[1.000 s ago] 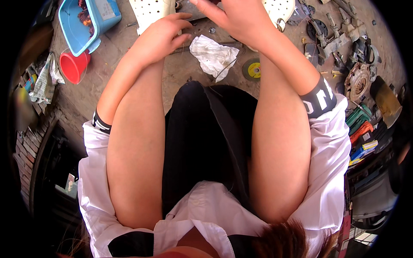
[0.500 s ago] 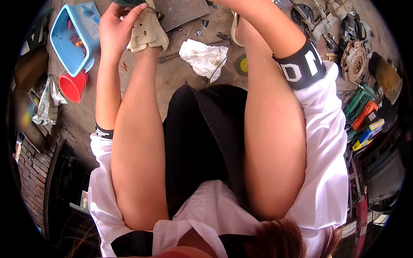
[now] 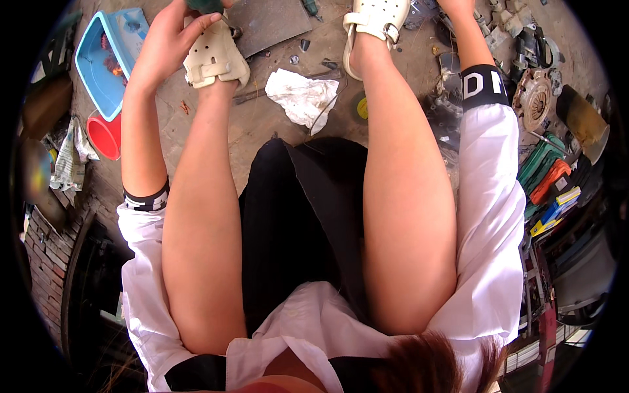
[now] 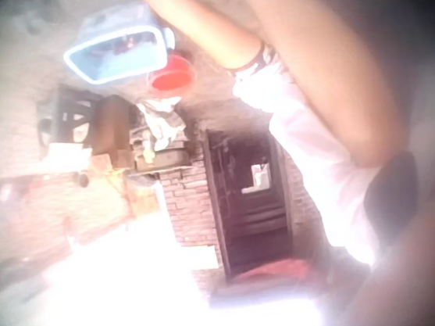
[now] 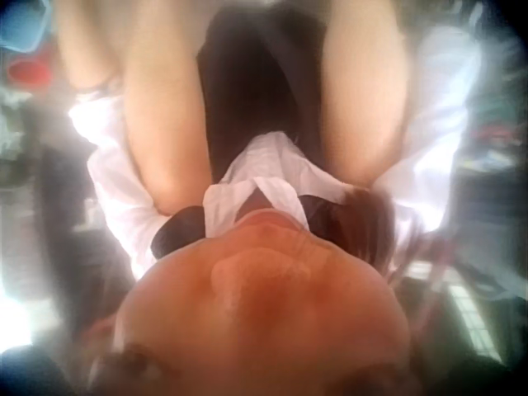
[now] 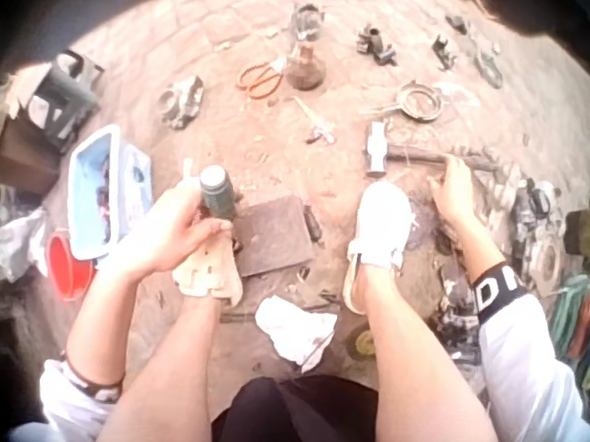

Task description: The person sits on the floor and manipulates small metal components, using pliers to adjust a piece and a hammer to tap a cylindrical part. They repeatedly pick up, inspect, and reposition the parts while working in a cluttered workshop area.

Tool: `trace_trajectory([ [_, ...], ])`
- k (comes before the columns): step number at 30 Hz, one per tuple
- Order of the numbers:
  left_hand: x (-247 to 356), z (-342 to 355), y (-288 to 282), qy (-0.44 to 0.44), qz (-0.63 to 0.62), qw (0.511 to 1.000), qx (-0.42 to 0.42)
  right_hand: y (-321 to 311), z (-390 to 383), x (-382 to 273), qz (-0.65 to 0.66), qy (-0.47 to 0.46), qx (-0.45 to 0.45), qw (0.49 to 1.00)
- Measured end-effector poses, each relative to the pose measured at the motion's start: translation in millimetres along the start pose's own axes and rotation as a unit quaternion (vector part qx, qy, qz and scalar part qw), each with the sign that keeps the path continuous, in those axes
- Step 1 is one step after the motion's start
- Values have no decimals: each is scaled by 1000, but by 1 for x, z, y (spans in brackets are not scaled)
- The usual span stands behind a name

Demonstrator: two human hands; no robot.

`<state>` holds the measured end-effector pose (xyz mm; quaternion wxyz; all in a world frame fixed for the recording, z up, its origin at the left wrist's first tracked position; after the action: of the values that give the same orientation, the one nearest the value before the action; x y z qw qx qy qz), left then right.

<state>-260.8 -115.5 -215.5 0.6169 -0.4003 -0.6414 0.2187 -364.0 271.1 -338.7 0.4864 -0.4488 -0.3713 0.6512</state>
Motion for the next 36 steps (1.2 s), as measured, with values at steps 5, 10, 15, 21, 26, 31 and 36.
trace_trajectory([
  [5,0,2,14,68,-28,995,-67,31,15,-11,-78,-42,-23,996],
  [10,-9,-1,18,-21,-142,990,-8,53,19,-28,-127,-54,-202,969],
  [15,-3,14,6,-9,-171,983,59,73,10,8,-117,-171,-260,943],
  [21,-46,-3,31,-69,-258,964,6,103,-35,-3,276,144,-522,794],
  [26,-39,2,36,-69,-284,956,-5,98,-45,-38,391,318,-566,652],
  [31,-46,1,36,-58,-321,945,17,92,-38,-34,416,329,-407,744],
  [36,-10,17,-2,43,-159,980,114,20,-3,32,-24,159,-112,981],
])
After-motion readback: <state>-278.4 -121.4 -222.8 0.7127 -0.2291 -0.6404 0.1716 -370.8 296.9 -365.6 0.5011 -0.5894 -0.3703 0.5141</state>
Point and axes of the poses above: each hand's wrist, its own z-axis towards the middle knuckle, its own y-axis out of the palm, x = y × z, the point moved 10 cm from there along z, towards the middle knuckle, and after that the axes turned 6 degrees about x, right-handed, at the moved point
